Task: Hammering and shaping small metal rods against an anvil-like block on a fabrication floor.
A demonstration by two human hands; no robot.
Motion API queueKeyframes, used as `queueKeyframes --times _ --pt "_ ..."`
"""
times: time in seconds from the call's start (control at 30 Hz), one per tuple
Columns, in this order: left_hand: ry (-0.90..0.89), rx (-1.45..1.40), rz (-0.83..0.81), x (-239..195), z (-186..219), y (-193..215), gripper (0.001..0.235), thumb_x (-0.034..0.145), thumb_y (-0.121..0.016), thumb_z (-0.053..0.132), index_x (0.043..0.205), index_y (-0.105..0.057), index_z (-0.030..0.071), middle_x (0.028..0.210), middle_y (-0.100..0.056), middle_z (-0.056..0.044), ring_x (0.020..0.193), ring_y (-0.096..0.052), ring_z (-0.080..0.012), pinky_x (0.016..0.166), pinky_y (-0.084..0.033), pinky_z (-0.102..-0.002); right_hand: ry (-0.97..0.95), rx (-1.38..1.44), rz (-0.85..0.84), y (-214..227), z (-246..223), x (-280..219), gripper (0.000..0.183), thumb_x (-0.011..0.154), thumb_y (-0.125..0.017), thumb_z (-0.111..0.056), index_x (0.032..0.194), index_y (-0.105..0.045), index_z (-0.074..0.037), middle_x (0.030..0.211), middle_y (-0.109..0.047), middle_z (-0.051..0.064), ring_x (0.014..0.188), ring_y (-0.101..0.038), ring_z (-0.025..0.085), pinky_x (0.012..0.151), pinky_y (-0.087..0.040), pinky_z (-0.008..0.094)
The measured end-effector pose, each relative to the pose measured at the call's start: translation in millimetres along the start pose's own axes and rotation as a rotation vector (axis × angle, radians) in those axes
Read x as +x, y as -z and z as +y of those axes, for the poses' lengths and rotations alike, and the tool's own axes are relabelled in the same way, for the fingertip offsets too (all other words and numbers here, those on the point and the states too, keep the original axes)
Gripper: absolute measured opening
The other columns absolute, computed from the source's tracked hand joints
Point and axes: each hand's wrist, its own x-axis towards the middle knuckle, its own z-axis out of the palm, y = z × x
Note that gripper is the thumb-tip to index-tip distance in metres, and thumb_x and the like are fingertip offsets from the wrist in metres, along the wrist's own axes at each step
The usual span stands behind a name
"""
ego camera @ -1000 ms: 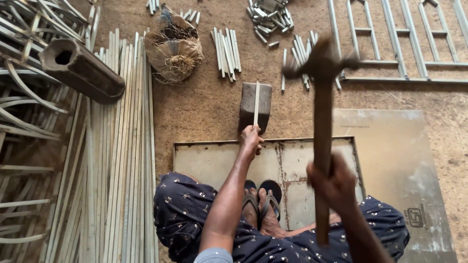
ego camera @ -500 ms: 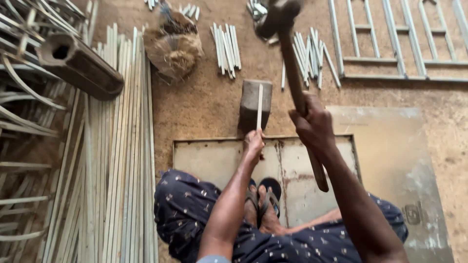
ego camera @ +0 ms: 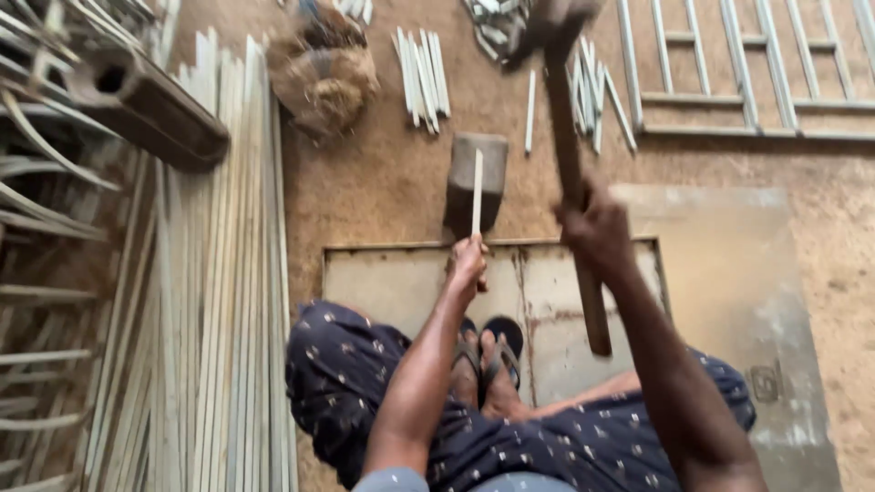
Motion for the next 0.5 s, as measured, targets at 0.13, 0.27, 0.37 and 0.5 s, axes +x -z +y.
queueKeyframes --times 0.13,0.27,0.37,0.5 --pt "-0.021 0.003 0.003 -15.5 6.7 -3.5 0.042 0.103 -0.049 0.049 0.092 -0.058 0.009 0.056 -0.042 -0.002 0.035 -0.039 -0.0168 0.032 -0.037 -0.038 0.149 0.166 0.124 7.1 -31.4 6.3 0.024 0.101 -0.068 -0.015 0.112 -0.05 -0.005 0.075 -0.058 0.005 0.059 -0.061 0.014 0.048 -0.053 0.03" --pt "0.029 -0.016 0.009 -24.9 0.8 -2.2 0.044 0.104 -0.05 0.05 0.093 -0.056 0.008 0.058 -0.043 -0.002 0.035 -0.038 -0.0171 0.032 -0.037 -0.037 0.197 -0.248 0.203 -34.6 44.7 19.5 0.015 0.107 -0.058 -0.015 0.111 -0.046 -0.008 0.068 -0.055 0.004 0.048 -0.056 0.015 0.039 -0.05 0.027" --pt "0.034 -0.032 -0.001 -22.1 -0.6 4.8 0.044 0.103 -0.05 0.05 0.093 -0.057 0.007 0.058 -0.042 -0.002 0.035 -0.037 -0.0166 0.032 -0.035 -0.036 -0.039 -0.46 -0.034 -54.3 76.5 0.0 0.008 0.111 -0.05 -0.017 0.109 -0.048 -0.009 0.066 -0.054 0.006 0.045 -0.053 0.019 0.036 -0.044 0.033" --pt "-0.002 -0.11 -0.044 -7.4 -2.7 7.6 0.04 0.102 -0.053 0.048 0.099 -0.051 0.009 0.06 -0.043 -0.003 0.036 -0.039 -0.0157 0.032 -0.034 -0.035 -0.13 -0.182 -0.195 -46.8 85.9 -42.2 0.032 0.092 -0.068 -0.022 0.118 -0.056 -0.007 0.065 -0.062 0.007 0.05 -0.059 0.013 0.043 -0.048 0.028"
